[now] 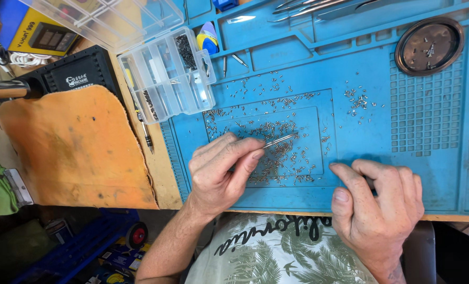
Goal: The person uses tweezers to pick up and move small screws scattered on a blue work mat. They repeatedly pick up individual screws and place them into a clear plastic compartment box on the table.
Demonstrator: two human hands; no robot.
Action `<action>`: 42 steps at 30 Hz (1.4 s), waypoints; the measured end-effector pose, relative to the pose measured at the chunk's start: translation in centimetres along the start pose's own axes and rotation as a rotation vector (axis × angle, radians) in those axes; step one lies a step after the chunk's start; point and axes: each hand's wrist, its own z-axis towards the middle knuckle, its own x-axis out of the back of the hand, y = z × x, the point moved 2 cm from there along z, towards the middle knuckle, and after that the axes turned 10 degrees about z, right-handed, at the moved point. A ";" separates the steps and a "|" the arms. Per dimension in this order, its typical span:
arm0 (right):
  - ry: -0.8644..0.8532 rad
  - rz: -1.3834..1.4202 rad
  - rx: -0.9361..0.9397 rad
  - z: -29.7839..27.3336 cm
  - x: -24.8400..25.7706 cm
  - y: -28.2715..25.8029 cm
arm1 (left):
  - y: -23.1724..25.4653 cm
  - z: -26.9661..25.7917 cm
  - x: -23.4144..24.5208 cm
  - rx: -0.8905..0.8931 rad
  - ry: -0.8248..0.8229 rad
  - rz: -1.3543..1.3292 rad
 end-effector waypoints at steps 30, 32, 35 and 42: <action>-0.023 -0.022 -0.026 -0.2 0.1 -0.1 | -0.3 -0.3 0.4 -0.075 -0.019 0.036; -0.026 -0.022 -0.031 -0.2 0.1 -0.2 | -0.4 -0.3 0.3 -0.072 -0.022 0.030; -0.022 -0.025 -0.022 -0.1 0.1 -0.2 | -0.3 -0.6 0.4 -0.032 -0.013 -0.004; -0.011 -0.025 0.048 -0.5 0.2 0.4 | -1.0 -3.3 1.1 0.834 0.227 -0.821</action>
